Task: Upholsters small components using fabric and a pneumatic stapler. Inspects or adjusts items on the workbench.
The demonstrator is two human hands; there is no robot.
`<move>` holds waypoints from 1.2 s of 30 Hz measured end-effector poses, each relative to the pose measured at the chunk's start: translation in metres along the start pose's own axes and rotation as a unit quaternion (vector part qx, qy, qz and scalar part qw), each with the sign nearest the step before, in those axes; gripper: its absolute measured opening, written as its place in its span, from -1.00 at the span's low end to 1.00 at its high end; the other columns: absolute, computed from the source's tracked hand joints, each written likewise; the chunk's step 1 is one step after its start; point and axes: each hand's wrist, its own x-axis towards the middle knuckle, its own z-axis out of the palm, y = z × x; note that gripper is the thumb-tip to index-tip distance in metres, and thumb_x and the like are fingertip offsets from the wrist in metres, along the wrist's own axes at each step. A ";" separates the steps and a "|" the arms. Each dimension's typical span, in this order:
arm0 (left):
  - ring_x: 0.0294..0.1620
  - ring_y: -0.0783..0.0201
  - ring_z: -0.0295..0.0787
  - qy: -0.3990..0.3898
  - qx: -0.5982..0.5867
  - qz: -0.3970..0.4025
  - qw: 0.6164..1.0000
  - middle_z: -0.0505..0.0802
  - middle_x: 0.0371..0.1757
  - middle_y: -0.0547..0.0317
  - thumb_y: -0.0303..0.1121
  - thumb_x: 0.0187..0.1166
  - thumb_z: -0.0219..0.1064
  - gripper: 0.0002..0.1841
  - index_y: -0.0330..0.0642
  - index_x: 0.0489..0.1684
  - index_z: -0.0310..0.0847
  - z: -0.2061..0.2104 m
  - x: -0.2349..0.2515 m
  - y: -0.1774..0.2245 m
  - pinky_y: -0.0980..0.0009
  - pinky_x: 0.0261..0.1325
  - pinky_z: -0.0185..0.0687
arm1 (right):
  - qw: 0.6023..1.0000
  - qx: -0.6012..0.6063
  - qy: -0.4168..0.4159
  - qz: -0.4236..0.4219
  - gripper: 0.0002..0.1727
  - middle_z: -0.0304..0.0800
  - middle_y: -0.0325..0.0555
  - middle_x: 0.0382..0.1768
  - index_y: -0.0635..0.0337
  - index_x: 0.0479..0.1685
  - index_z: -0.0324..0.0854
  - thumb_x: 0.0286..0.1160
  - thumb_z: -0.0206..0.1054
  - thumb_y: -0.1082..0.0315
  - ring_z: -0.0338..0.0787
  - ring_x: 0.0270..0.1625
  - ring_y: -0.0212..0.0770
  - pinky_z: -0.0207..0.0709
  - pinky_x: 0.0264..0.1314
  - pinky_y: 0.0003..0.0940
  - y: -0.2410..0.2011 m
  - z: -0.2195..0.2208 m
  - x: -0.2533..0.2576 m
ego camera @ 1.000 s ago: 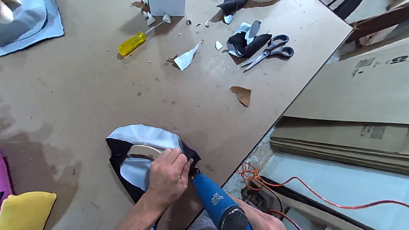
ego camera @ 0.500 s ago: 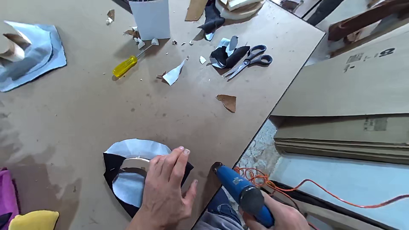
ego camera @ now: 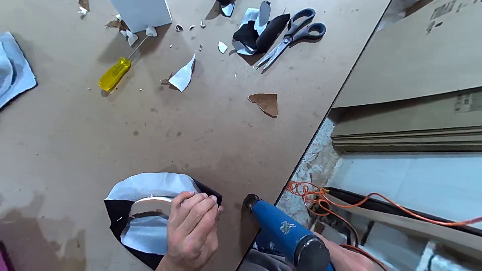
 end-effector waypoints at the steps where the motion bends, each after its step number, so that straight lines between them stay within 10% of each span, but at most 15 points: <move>1: 0.17 0.34 0.76 0.004 -0.006 -0.008 1.000 0.90 0.02 0.31 -0.27 0.64 0.35 -0.89 -0.03 -0.23 0.76 0.000 -0.001 -0.001 0.27 0.46 0.49 | 1.000 0.002 -0.001 -0.002 -0.55 0.94 0.15 -0.13 0.32 0.19 0.76 0.43 0.47 0.19 0.94 -0.14 -0.02 0.77 -0.04 -0.06 -0.002 -0.001 0.001; 7: -0.14 0.35 0.78 0.020 -0.039 -0.076 0.996 0.93 -0.05 0.23 -0.29 0.62 0.32 -0.82 -0.07 -0.41 0.69 0.002 -0.004 0.000 0.42 -0.02 0.63 | 0.997 -0.028 -0.056 -0.050 -0.54 0.94 0.16 -0.11 0.33 0.19 0.75 0.40 0.47 0.19 0.94 -0.09 0.01 0.77 -0.04 0.00 -0.026 -0.014 0.013; 36: -0.18 0.30 0.81 -0.010 0.038 -0.170 0.985 0.88 -0.18 0.13 -0.30 0.61 0.26 -0.77 -0.14 -0.45 0.72 0.006 0.009 0.007 0.44 -0.14 0.69 | 0.984 -0.124 -0.112 -0.057 -0.58 0.93 0.15 -0.21 0.36 0.03 0.77 0.33 0.45 0.19 0.94 -0.19 0.05 0.76 -0.16 0.00 -0.054 0.001 0.036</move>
